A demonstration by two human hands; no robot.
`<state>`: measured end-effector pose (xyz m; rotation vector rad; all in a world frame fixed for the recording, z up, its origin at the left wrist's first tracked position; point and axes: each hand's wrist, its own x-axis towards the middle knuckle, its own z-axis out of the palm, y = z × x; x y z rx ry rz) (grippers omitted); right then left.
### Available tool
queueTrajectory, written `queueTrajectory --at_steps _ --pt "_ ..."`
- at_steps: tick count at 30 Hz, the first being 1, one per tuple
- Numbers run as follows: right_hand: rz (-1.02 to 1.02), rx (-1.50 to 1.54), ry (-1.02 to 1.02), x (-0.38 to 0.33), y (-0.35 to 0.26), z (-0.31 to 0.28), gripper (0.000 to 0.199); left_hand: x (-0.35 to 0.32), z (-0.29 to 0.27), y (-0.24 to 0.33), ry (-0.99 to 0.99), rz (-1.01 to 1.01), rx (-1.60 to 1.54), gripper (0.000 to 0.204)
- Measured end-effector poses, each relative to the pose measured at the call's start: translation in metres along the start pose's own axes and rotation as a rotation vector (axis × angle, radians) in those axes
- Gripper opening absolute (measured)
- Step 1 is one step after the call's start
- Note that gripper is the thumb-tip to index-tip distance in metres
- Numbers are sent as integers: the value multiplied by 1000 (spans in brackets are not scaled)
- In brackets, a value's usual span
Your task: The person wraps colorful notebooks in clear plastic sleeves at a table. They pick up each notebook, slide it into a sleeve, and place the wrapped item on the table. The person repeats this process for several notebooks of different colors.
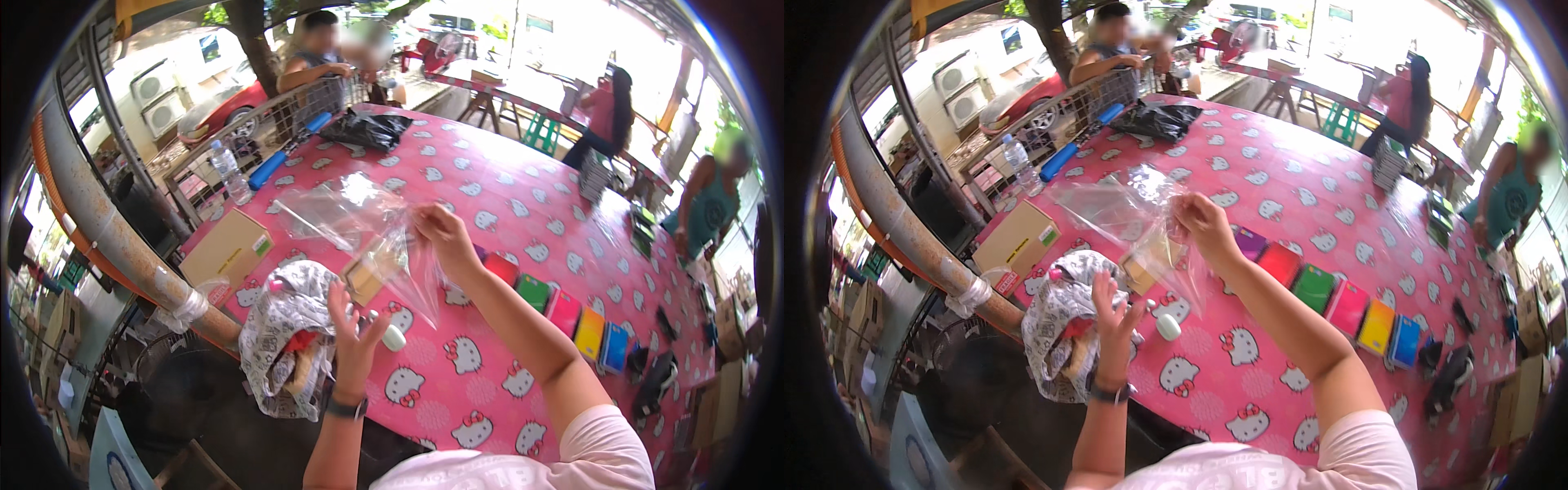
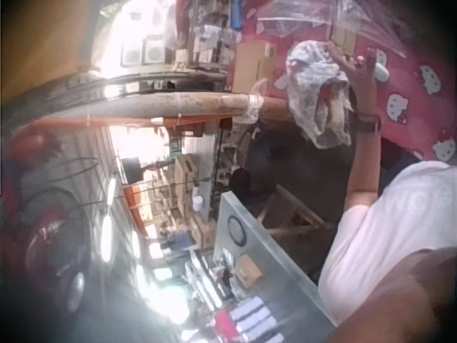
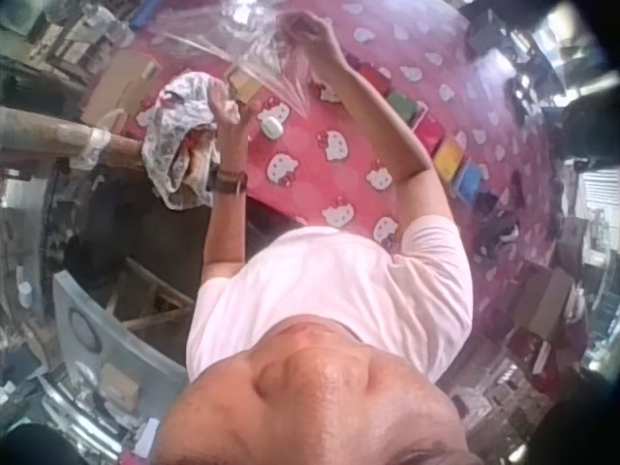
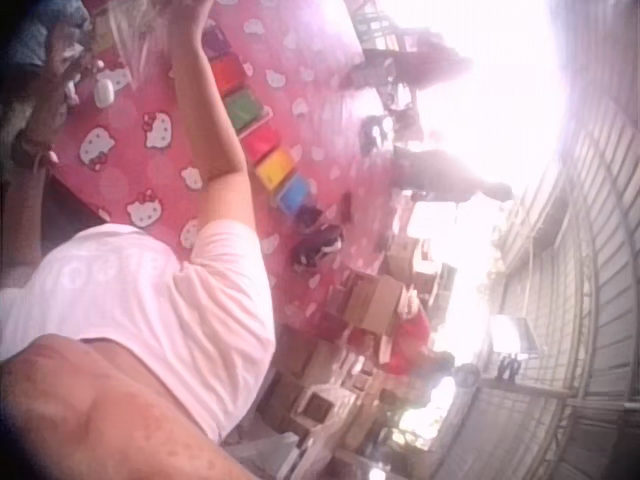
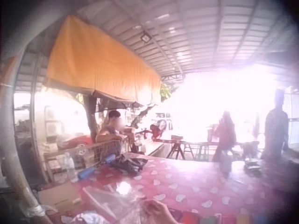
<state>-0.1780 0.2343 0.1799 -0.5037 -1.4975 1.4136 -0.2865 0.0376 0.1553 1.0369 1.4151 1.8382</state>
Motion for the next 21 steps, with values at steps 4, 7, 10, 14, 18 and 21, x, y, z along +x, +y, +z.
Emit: queueTrajectory --at_steps 4,7,10,14,18,21 --pt "329 257 222 -128 -53 -60 19 23 60 -47 -112 -176 -164 100" --pt "322 263 455 -217 -43 -111 20 6 86 -92 -526 -545 -432 78" --pt "423 183 526 -292 -40 -141 16 -27 127 -113 -521 -415 -166 61" --pt "331 184 806 -360 -17 -153 19 -100 189 -98 -587 121 249 48" --pt "255 610 872 -375 -24 -142 14 -167 220 -77 -1011 -86 156 34" --pt "193 625 931 -412 -41 -170 12 -161 213 -86 -899 -230 -37 28"
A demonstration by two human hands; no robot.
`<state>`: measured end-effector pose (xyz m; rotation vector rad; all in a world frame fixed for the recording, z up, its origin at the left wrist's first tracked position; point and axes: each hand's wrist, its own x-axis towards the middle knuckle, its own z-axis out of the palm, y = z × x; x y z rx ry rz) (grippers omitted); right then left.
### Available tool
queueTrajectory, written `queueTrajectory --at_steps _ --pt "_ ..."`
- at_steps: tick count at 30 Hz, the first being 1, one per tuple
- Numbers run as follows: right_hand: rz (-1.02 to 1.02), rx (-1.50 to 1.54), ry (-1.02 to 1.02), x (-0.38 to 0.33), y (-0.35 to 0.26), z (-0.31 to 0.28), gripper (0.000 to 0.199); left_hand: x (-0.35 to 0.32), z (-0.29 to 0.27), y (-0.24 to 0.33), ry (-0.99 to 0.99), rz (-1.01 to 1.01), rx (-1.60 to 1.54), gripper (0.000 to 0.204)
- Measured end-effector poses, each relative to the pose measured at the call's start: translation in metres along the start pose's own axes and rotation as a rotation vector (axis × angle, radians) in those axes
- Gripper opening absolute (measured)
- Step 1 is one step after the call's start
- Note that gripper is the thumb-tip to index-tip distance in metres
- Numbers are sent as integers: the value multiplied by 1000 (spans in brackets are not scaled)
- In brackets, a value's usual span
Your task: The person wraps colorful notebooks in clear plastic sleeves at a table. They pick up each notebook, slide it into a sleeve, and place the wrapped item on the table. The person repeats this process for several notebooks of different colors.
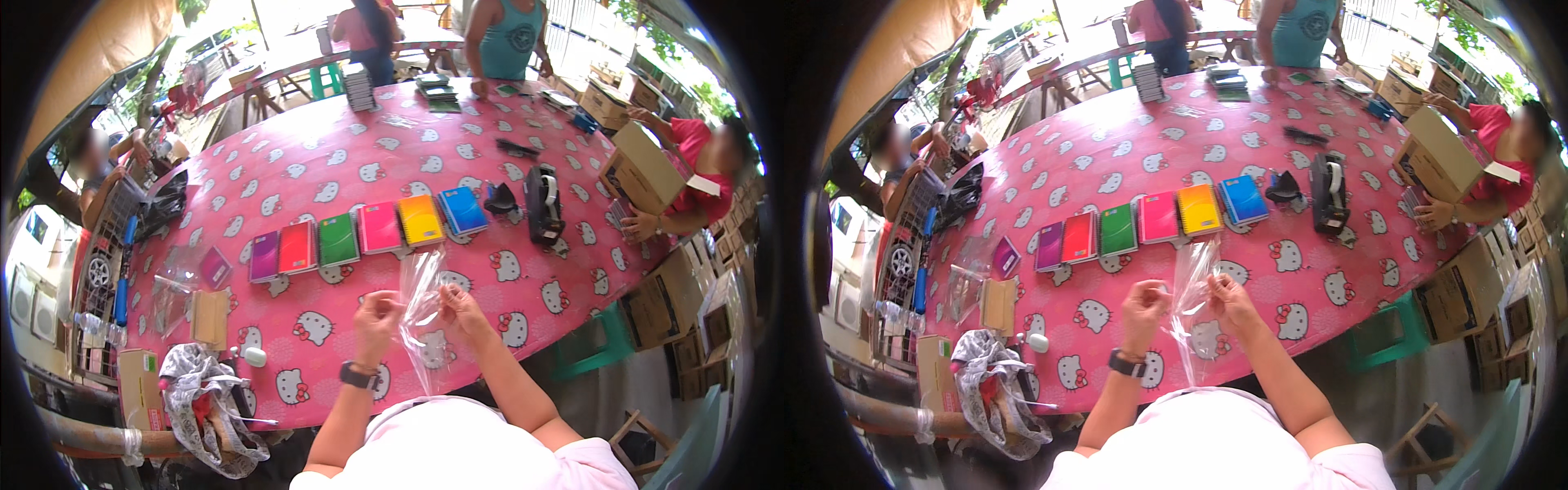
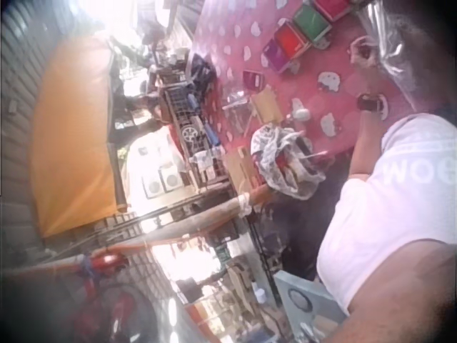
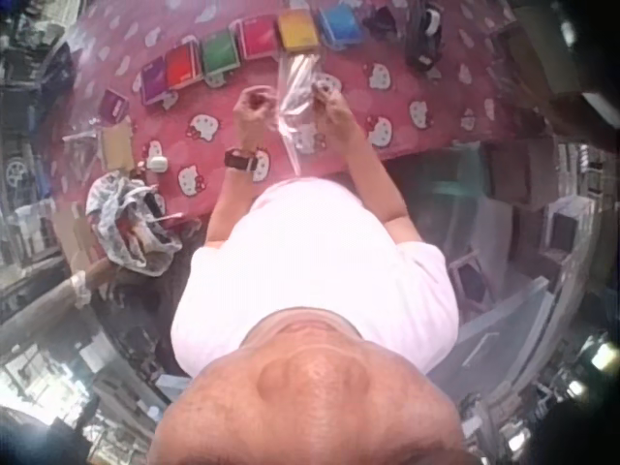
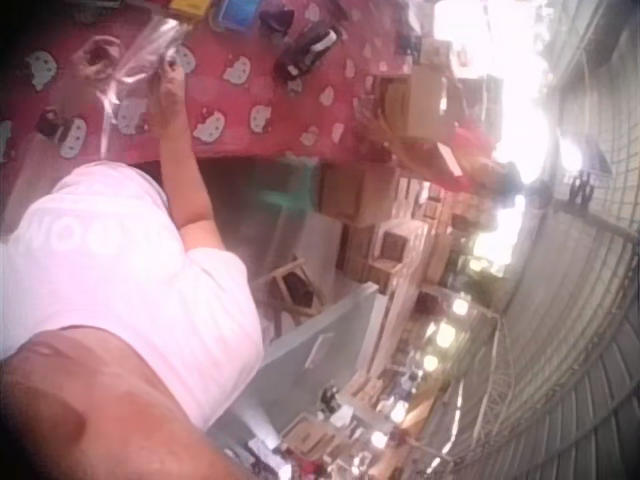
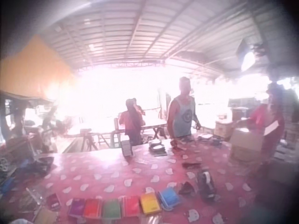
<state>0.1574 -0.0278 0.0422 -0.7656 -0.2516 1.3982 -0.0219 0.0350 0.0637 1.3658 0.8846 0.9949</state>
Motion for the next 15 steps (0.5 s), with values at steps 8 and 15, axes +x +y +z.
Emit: queueTrajectory --at_steps 8,15 --pt "46 -217 -81 -14 -20 18 24 -11 32 24 -75 -89 -73 40" --pt "61 -152 -54 -1 -29 0 15 -2 0 -8 -41 54 -296 17"
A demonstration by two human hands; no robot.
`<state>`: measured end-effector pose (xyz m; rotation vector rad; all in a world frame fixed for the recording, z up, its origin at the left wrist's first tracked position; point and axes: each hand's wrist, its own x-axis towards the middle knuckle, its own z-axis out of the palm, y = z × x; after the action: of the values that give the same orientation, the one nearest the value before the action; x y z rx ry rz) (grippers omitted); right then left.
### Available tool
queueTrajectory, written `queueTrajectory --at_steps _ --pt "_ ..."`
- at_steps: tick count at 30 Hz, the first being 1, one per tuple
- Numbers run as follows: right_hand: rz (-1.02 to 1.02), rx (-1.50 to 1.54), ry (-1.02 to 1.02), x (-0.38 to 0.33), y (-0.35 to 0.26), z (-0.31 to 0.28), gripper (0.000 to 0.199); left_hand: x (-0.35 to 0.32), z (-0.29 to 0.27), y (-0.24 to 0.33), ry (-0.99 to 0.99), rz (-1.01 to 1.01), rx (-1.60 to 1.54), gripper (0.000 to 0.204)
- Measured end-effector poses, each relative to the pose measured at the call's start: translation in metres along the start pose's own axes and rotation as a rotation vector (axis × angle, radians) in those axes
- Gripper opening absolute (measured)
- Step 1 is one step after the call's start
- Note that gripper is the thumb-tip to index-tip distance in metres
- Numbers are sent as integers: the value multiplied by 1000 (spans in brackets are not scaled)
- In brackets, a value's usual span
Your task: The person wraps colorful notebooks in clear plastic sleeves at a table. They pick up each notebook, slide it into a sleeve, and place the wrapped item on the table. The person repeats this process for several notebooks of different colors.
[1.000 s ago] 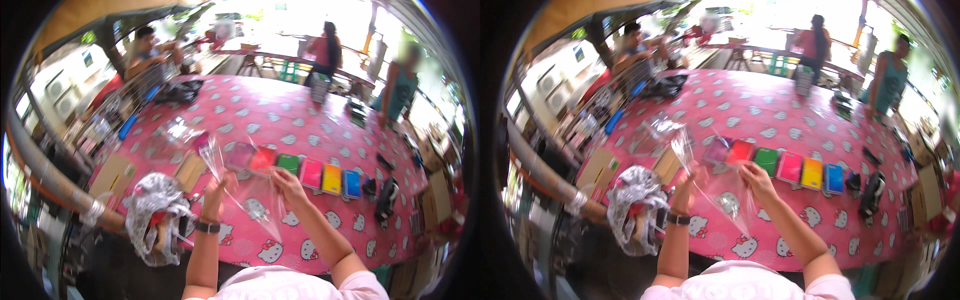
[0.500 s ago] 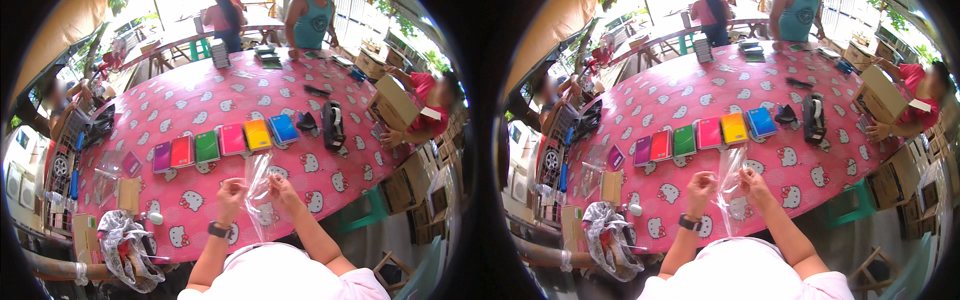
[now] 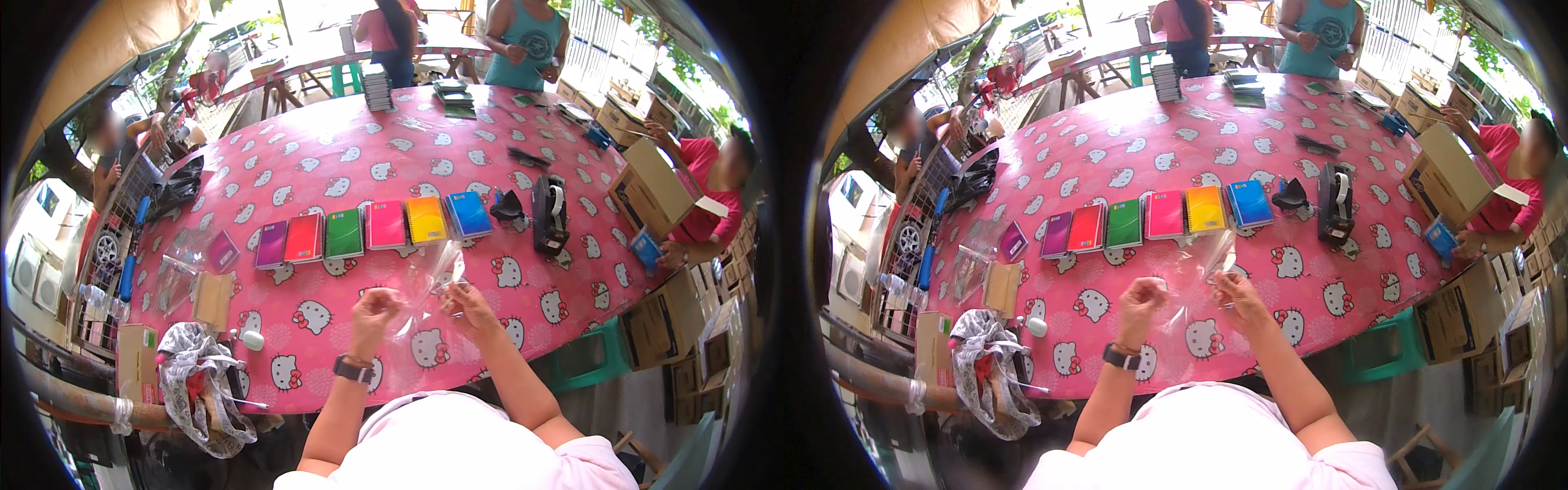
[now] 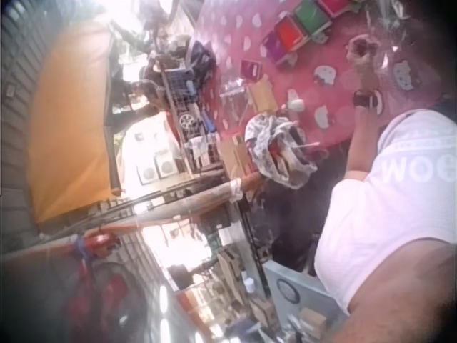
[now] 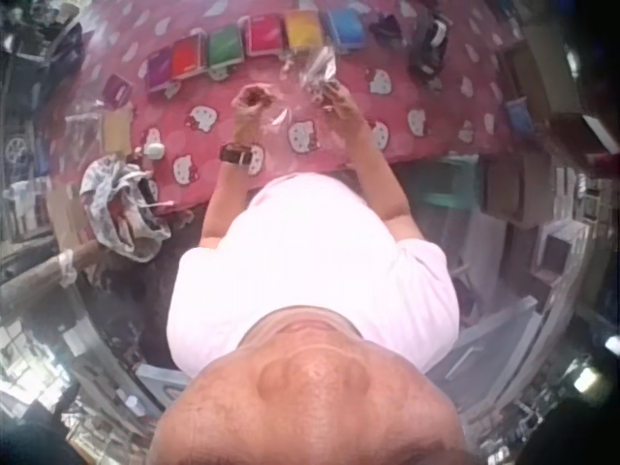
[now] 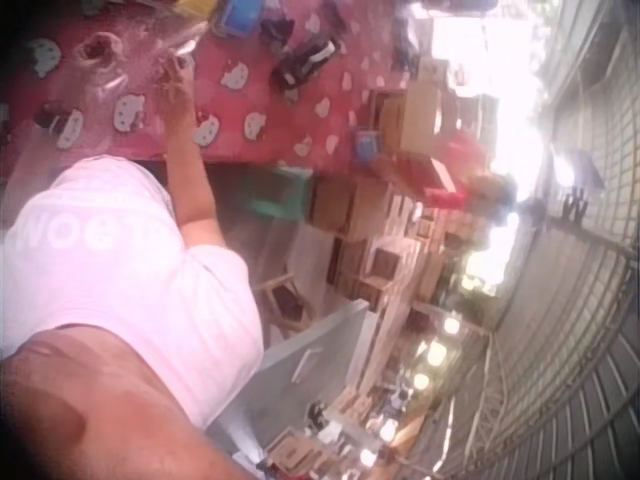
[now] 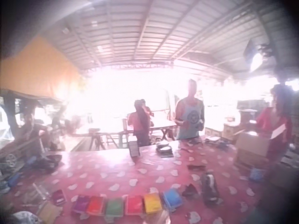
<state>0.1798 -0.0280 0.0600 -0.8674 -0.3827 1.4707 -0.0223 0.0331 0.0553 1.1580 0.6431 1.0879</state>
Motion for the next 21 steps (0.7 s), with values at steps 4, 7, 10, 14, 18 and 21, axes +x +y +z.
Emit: queueTrajectory --at_steps 4,7,10,14,18,21 --pt "-145 -387 123 6 -14 -53 18 -14 -55 6 162 -174 -378 17" --pt "-160 -930 390 14 -15 -82 21 -23 -80 -3 195 -356 -335 13" --pt "-956 -1756 651 4 -18 -23 29 -28 -86 -11 302 -406 -258 15" --pt "-807 -1600 63 -4 11 41 40 -31 -89 -28 382 -397 -303 16" --pt "-556 -2018 7 12 63 1 67 -31 -118 -12 555 -318 -273 14" --pt "-576 -2075 -3 13 69 -18 72 -37 -171 18 692 -148 -138 13"
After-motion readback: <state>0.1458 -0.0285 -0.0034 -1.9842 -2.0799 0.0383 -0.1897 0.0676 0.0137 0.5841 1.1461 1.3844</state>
